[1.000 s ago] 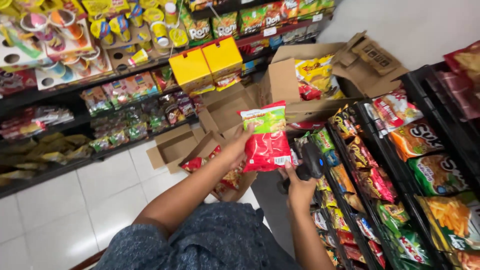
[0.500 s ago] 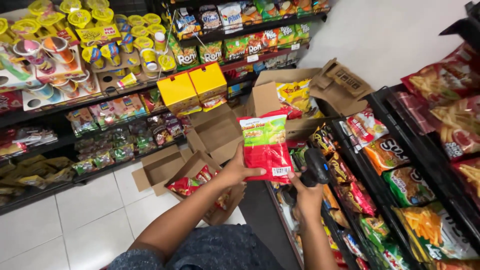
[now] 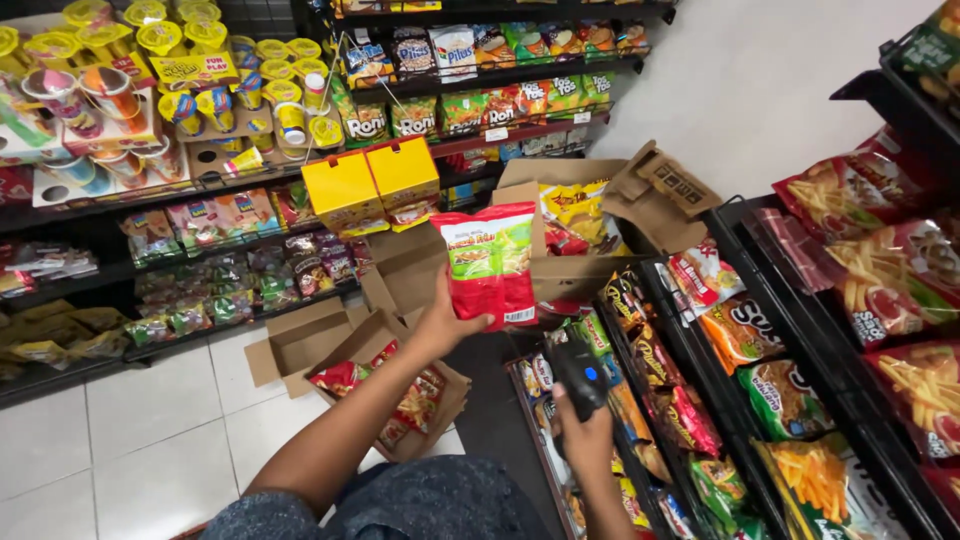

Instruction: Scanning and stocking snack bags on grocery store shelves.

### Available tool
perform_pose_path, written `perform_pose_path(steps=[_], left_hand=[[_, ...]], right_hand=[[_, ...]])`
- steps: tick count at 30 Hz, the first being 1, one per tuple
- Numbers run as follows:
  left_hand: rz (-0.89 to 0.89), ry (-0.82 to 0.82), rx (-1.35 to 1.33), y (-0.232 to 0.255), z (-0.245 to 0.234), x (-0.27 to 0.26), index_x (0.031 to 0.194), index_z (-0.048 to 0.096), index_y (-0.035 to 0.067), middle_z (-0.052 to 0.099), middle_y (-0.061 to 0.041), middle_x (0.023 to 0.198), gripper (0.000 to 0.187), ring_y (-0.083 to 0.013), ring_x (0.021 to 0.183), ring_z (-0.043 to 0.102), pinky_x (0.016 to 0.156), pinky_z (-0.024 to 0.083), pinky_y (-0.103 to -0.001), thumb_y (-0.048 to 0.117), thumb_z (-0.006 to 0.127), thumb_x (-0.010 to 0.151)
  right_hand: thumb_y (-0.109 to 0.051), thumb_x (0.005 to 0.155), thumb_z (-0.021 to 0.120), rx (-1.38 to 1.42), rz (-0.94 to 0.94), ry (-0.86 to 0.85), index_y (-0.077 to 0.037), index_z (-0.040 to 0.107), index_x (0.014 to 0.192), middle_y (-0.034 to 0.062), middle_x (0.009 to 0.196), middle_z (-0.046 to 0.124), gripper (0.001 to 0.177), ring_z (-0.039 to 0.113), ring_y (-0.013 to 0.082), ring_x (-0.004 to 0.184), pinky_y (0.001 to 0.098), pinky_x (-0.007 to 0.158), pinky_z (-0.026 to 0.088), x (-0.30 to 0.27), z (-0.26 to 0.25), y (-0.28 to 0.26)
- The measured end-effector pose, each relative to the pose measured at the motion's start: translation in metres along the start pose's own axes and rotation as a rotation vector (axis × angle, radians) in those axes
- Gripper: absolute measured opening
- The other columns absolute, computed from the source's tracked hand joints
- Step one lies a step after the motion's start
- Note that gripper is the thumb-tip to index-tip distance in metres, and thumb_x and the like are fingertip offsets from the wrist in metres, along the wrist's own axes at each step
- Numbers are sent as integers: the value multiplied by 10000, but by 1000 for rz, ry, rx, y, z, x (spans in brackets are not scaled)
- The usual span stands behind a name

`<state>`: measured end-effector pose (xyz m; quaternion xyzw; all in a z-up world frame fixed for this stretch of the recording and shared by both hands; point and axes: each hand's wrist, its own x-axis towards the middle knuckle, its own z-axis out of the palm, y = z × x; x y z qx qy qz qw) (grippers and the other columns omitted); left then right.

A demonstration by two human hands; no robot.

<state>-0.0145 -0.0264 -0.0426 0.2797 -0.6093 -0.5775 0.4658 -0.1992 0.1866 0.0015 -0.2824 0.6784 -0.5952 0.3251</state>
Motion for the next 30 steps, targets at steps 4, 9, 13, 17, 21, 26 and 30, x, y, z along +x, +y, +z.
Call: perform_pose_path(steps=[4, 9, 13, 17, 21, 26, 30], left_hand=[[-39, 10, 81, -1, 7, 6, 1570, 63, 15, 459, -191, 1518, 1150, -248, 1410, 472, 1180, 380, -379, 156, 876, 770], [-60, 26, 126, 5, 13, 11, 1578, 68, 3, 475, -204, 1516, 1161, -246, 1408, 487, 1176, 382, -366, 172, 878, 763], [-14, 13, 163, -2, 10, 15, 1574, 59, 3, 451, -222, 1535, 1172, -263, 1422, 467, 1172, 377, -375, 153, 881, 752], [-78, -4, 197, 0, 6, 16, 1582, 45, 14, 472, -221, 1517, 1192, -268, 1413, 487, 1165, 392, -378, 162, 885, 750], [-103, -15, 235, -7, 5, 21, 1574, 53, 15, 483, -221, 1500, 1194, -267, 1409, 494, 1170, 388, -376, 178, 902, 750], [64, -168, 134, -30, -5, 32, 1584, 31, 13, 390, -256, 1565, 1220, -310, 1465, 394, 1192, 325, -400, 113, 896, 729], [-185, -417, 148, 2, -20, 48, 1596, 16, 63, 513, -205, 1456, 1257, -265, 1357, 514, 1136, 402, -373, 155, 872, 680]], right_hand=[[-201, 920, 725, -75, 90, -147, -4, 683, 955, 11, 551, 536, 205, 513, 115, 446, 291, 438, 403, -4, -1, 0], [-183, 916, 728, 64, 180, -214, 9, 662, 935, 2, 573, 518, 204, 493, 114, 449, 298, 437, 412, 3, -2, 8], [-187, 922, 724, 17, 139, -192, 13, 678, 930, 11, 574, 535, 205, 513, 113, 455, 294, 444, 426, 4, -1, 8], [-191, 915, 723, 9, 88, -154, -2, 679, 934, 10, 565, 538, 195, 509, 105, 445, 282, 432, 417, 2, 0, 12], [-189, 926, 728, 5, 114, -128, 12, 689, 922, 15, 574, 550, 205, 521, 107, 440, 280, 428, 428, -4, 2, 10], [-144, 896, 771, -274, -155, -134, -40, 754, 1070, 9, 686, 587, 204, 521, 91, 580, 260, 499, 420, -6, -22, 19], [-171, 557, 864, -940, -464, -125, -72, 670, 1131, 88, 913, 713, 613, 668, 275, 845, 455, 791, 489, 20, -44, -45]])
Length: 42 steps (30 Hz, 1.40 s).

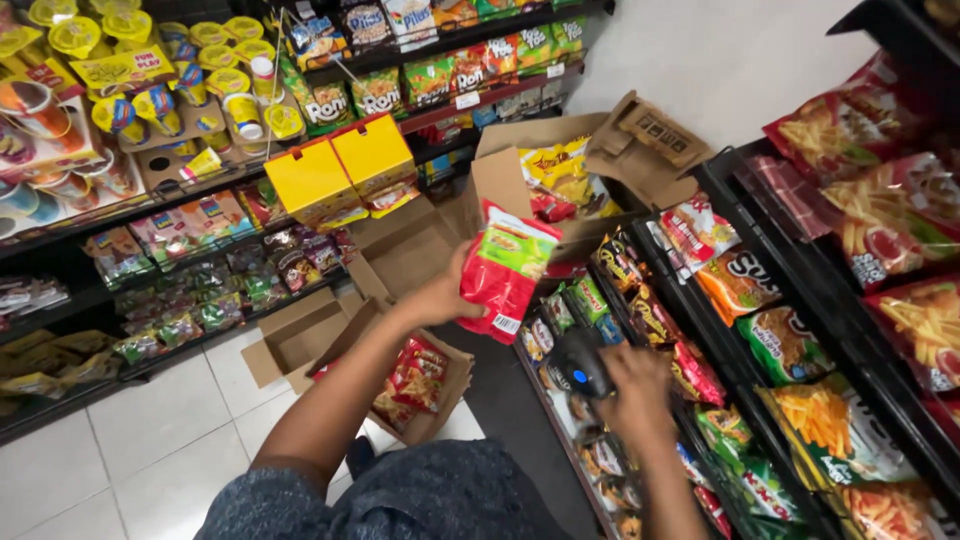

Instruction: Scanning and stocking snack bags on grocery store shelves.

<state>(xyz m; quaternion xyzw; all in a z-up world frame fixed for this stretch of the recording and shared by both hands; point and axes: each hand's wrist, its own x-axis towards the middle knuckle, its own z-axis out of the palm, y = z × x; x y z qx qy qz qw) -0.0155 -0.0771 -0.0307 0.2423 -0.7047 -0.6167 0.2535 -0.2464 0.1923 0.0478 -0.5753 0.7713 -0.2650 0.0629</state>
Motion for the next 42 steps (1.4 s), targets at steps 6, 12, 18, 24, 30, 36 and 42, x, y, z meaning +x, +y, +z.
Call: perform_pose_path(steps=[6, 12, 18, 24, 30, 36, 42], left_hand=[[-116, -161, 285, 27, -8, -6, 1598, 116, 86, 601, -231, 1332, 1201, -318, 1185, 645, 1029, 509, -376, 175, 862, 660], [-154, -183, 235, 12, -8, -17, 1621, 114, 121, 694, -220, 1182, 1211, -338, 1077, 706, 965, 543, -384, 171, 808, 630], [-121, -146, 166, -7, -2, -21, 1602, 138, 102, 662, -224, 1289, 1186, -321, 1202, 665, 1044, 500, -381, 189, 848, 656], [-112, 30, 96, 10, 14, -26, 1629, 70, 112, 606, -211, 1373, 1246, -291, 1248, 628, 1060, 481, -364, 167, 856, 663], [5, 342, -174, -31, 52, -26, 1534, 359, 22, 629, -176, 1395, 965, -245, 1282, 629, 1101, 504, -366, 123, 896, 739], [57, 359, -221, -32, 72, -30, 1552, 289, 9, 552, -149, 1435, 1010, -238, 1313, 566, 1108, 461, -374, 141, 879, 743], [23, 354, -203, -27, 81, -29, 1540, 311, 14, 555, -147, 1432, 982, -237, 1310, 573, 1107, 468, -377, 153, 870, 746]], right_hand=[[34, 696, 663, -487, -328, -318, -165, 733, 1104, 29, 1076, 675, 460, 542, 272, 1189, 610, 1177, 224, 41, -46, -41], [32, 745, 590, -516, -512, -412, -170, 737, 1053, 25, 1044, 672, 397, 531, 267, 1225, 640, 1216, 165, 54, -50, -64], [-24, 772, 603, -505, -531, -417, -177, 731, 1029, 28, 1037, 665, 326, 526, 270, 1227, 655, 1210, 151, 52, -49, -60], [48, 623, 727, -266, -367, -279, -162, 705, 1163, 39, 1122, 711, 581, 615, 266, 1137, 559, 1125, 315, 35, -62, -34], [-47, 731, 822, -170, 106, 380, -21, 636, 1266, 222, 1188, 664, 567, 644, 419, 1086, 458, 936, 529, -10, -67, 72], [-195, 892, 886, -326, 408, 515, 13, 671, 1265, 303, 1097, 691, 478, 666, 483, 1024, 518, 863, 534, -9, -92, 133], [-281, 874, 817, -419, 480, 394, -23, 687, 1263, 296, 1037, 713, 484, 667, 502, 972, 565, 850, 520, 22, -99, 171]])
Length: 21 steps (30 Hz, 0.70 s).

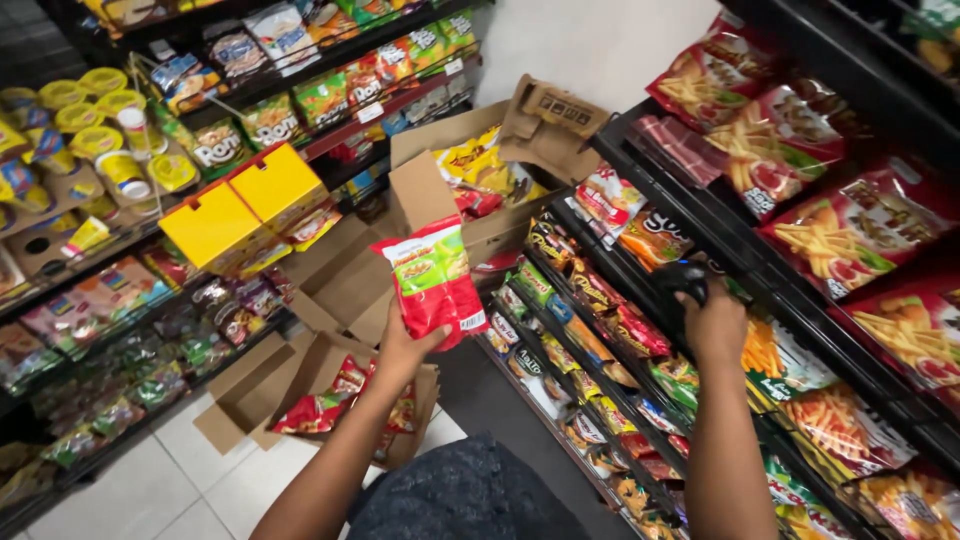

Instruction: Scanning and stocking snack bags on grocery store shelves.

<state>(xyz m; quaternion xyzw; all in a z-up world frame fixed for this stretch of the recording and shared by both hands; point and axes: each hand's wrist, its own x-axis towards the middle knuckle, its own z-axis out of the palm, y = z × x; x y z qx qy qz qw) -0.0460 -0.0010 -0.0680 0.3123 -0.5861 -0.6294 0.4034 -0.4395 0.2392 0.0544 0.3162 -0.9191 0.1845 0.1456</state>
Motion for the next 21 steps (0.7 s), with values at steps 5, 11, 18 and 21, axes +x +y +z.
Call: perform_pose_path(steps=[5, 11, 18, 21], left_hand=[[48, -31, -57, 2, 7, 5, 1541, 304, 12, 541, -154, 1441, 989, -240, 1325, 553, 1121, 451, -385, 147, 872, 742], [-19, -41, -55, -1, 12, 7, 1540, 297, 18, 553, -146, 1435, 990, -229, 1313, 569, 1115, 462, -379, 150, 866, 741], [-33, -48, -85, 3, 17, 6, 1482, 300, 25, 553, -152, 1381, 963, -231, 1276, 569, 1078, 482, -387, 129, 878, 719], [-55, -71, -116, 8, 21, 5, 1455, 291, 29, 572, -160, 1334, 954, -239, 1229, 604, 1038, 523, -379, 134, 873, 707]], right_hand=[[-386, 911, 791, -2, 106, -187, -66, 695, 1235, 298, 1098, 706, 466, 656, 504, 1054, 568, 927, 514, 22, 15, 7], [-371, 857, 804, -95, 208, -256, -123, 641, 1322, 284, 1201, 685, 552, 639, 492, 1121, 566, 954, 511, 29, 15, 0], [-334, 832, 788, -129, 239, -337, -194, 595, 1388, 223, 1227, 694, 605, 644, 451, 1154, 556, 965, 513, 27, 7, -3], [-397, 900, 762, -207, 260, -384, -131, 639, 1303, 220, 1244, 697, 498, 654, 431, 1175, 539, 985, 521, 27, 28, 13]])
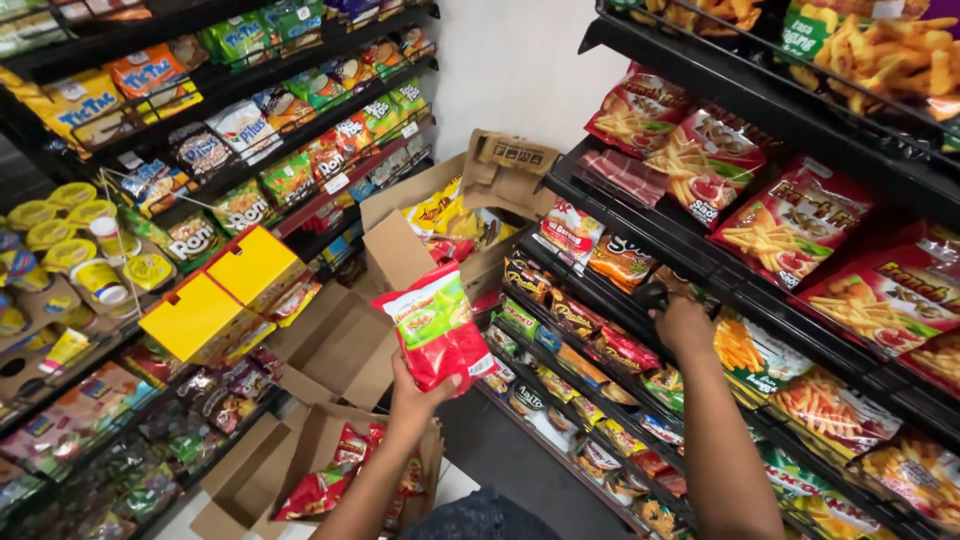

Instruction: Scanning and stocking snack bags on grocery store shelves.

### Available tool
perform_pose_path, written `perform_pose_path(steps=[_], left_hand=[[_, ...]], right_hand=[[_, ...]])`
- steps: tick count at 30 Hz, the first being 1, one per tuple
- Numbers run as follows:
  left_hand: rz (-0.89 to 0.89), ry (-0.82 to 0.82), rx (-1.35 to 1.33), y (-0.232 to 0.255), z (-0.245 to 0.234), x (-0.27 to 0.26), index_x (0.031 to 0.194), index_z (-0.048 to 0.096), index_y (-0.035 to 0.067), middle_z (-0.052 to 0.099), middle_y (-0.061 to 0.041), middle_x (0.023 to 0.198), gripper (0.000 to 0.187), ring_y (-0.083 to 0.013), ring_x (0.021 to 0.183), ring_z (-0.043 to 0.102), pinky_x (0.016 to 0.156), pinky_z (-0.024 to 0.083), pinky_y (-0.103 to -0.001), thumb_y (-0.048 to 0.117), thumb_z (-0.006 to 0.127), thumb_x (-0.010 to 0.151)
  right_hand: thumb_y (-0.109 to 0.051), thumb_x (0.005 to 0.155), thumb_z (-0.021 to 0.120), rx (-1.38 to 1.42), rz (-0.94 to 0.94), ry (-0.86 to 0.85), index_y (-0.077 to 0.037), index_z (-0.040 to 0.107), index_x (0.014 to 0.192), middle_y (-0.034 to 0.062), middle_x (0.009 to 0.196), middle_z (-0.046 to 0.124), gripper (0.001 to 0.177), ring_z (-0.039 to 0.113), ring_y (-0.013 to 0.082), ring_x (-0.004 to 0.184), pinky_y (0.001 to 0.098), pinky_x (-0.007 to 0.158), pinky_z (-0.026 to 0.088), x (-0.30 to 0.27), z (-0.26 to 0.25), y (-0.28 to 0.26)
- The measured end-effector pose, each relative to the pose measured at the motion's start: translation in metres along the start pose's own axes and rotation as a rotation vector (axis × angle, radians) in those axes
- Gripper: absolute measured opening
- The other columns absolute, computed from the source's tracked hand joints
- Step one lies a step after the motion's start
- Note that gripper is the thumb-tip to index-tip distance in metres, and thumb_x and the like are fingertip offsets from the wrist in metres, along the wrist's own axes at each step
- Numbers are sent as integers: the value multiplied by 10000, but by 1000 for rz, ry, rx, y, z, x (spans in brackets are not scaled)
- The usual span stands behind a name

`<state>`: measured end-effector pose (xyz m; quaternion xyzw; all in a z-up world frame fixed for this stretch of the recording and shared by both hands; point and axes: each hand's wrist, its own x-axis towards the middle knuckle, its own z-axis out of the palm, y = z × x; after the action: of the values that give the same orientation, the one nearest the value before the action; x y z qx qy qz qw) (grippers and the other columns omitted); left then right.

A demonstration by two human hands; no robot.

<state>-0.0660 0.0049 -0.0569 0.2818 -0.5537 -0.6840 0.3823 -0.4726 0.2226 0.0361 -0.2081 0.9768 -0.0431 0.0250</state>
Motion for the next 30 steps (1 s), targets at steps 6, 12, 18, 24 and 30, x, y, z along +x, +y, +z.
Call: perform_pose_path(steps=[6, 12, 18, 24, 30], left_hand=[[19, -70, -120, 8, 20, -5, 1455, 266, 7, 531, -181, 1359, 940, -244, 1260, 579, 1055, 513, -376, 118, 868, 741], [11, -91, -154, 23, 55, -4, 1503, 203, 46, 502, -159, 1405, 943, -233, 1314, 530, 1115, 441, -384, 107, 813, 786], [427, -357, 230, 62, 90, -23, 1508, 361, 16, 447, -216, 1590, 727, -342, 1489, 477, 1195, 409, -422, 86, 733, 888], [568, -814, 319, 70, 100, -14, 1535, 463, 23, 476, -211, 1616, 668, -361, 1511, 460, 1224, 385, -444, 79, 758, 938], [588, -617, 290, 114, 161, 37, 1453, 457, 13, 524, -194, 1496, 817, -352, 1401, 515, 1163, 397, -442, 157, 887, 773]], right_hand=[[-381, 952, 720, 69, -20, 53, -40, 631, 1281, 300, 1189, 694, 482, 653, 480, 1134, 532, 977, 514, -44, -16, -16], [-309, 914, 730, 494, -444, 313, -49, 643, 1294, 248, 1291, 683, 468, 653, 409, 1179, 456, 1003, 517, -162, -14, -100], [-253, 841, 793, 1473, -426, -206, -128, 199, 1571, 63, 1532, 392, 949, 466, 218, 1368, 428, 1047, 487, -209, 39, -138], [-118, 851, 800, 1517, -168, 159, -23, 405, 1421, 130, 1304, 646, 700, 636, 230, 1193, 382, 1044, 503, -206, 13, -103], [-112, 818, 802, 1452, -317, 26, -28, 493, 1366, 121, 1237, 691, 635, 665, 209, 1135, 390, 1008, 533, -173, -18, -25]])
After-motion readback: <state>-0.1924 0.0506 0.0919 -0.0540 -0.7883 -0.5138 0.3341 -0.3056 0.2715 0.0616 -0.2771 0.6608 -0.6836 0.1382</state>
